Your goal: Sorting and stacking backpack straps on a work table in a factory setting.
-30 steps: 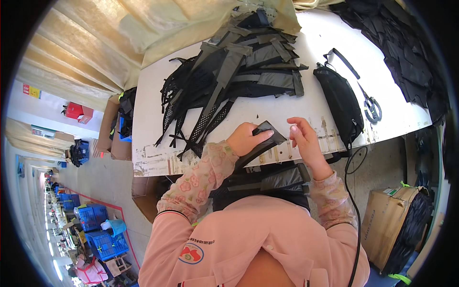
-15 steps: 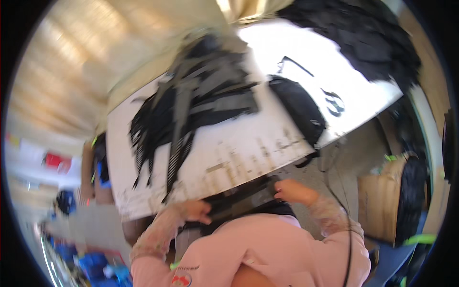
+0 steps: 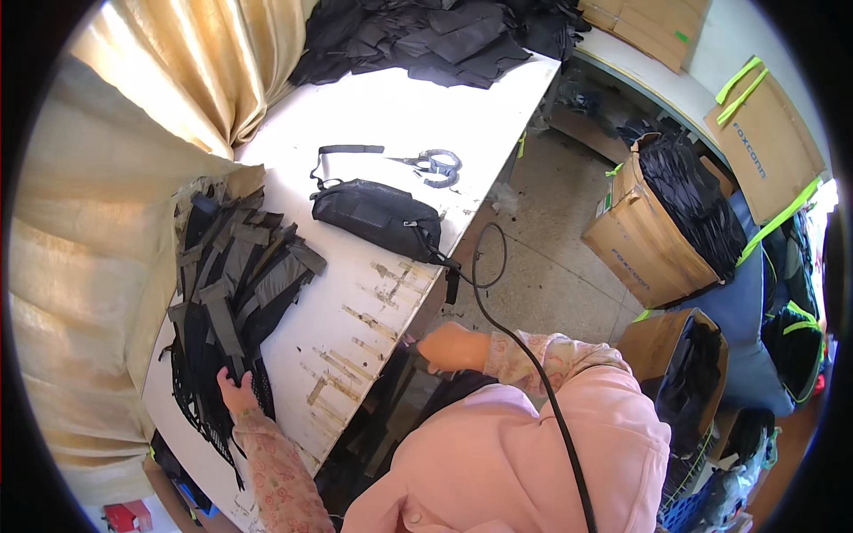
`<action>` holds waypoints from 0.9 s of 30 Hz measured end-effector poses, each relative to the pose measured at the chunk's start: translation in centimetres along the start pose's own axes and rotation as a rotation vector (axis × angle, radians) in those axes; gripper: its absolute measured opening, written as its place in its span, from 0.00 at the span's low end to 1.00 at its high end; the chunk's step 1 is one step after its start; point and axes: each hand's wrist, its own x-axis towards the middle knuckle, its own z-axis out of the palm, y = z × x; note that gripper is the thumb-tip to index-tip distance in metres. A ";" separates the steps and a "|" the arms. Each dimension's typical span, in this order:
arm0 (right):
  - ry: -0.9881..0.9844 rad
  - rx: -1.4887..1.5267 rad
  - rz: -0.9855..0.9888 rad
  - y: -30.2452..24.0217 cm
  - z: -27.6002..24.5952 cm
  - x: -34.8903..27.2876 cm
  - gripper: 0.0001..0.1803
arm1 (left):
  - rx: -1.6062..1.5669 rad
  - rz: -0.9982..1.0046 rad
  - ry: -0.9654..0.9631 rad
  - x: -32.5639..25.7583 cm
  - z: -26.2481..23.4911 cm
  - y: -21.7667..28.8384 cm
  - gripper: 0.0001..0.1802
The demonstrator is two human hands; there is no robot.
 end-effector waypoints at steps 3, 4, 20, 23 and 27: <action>0.284 0.052 0.007 -1.4 -2.0 0.4 0.17 | -0.189 0.057 0.015 -1.4 -0.9 2.2 0.29; 0.420 0.212 -0.070 -2.3 -3.1 1.0 0.20 | -0.352 0.131 0.062 -2.1 -1.9 2.7 0.27; 1.015 0.431 -0.225 -5.2 -4.6 9.4 0.23 | -0.630 0.311 -0.921 -11.9 -7.6 13.0 0.16; 0.739 0.834 -0.222 -3.6 -3.7 10.0 0.23 | -0.635 0.410 -0.957 -11.3 -7.3 12.5 0.17; 0.380 1.211 -0.174 -3.4 -3.9 9.3 0.21 | -0.590 0.472 -1.000 -11.2 -7.9 12.1 0.21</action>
